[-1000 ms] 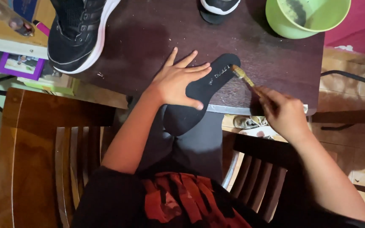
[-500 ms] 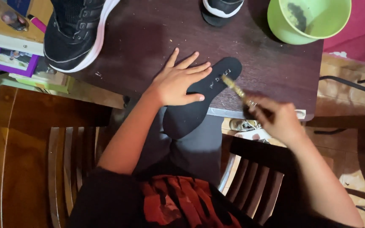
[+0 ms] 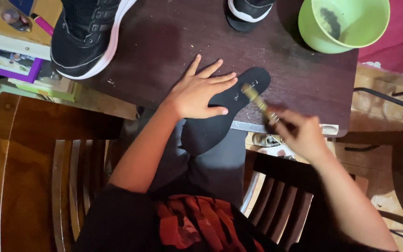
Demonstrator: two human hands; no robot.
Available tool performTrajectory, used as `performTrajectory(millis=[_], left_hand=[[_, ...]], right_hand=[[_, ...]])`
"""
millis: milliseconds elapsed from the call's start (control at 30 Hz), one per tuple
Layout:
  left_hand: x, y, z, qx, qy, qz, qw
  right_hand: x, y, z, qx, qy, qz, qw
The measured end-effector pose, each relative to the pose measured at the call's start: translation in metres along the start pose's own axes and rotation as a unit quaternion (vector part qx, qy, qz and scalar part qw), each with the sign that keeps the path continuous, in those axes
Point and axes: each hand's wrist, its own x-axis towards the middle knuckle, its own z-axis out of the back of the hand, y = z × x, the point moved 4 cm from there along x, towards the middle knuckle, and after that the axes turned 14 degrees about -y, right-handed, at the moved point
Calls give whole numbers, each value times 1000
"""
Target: Applying glue to a shoe insole using a brush at a repair bench.
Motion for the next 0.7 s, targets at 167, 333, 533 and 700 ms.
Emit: performTrajectory(millis=[167,333,533,700], left_hand=[[0,0,0,-3,1,1,1000],[-1,-1,0,-3,-1,-2,1000],[-1,-2,1,0,-2,-2,1000],[0,-3,3,2,10,-4,1000]], right_hand=[[-2,13,5,45,-17,8,999],[5,2,0,46,-41,21,998],[11,-6,-1,64,-57,35,996],[12,-1,-3,97,-51,20,994]])
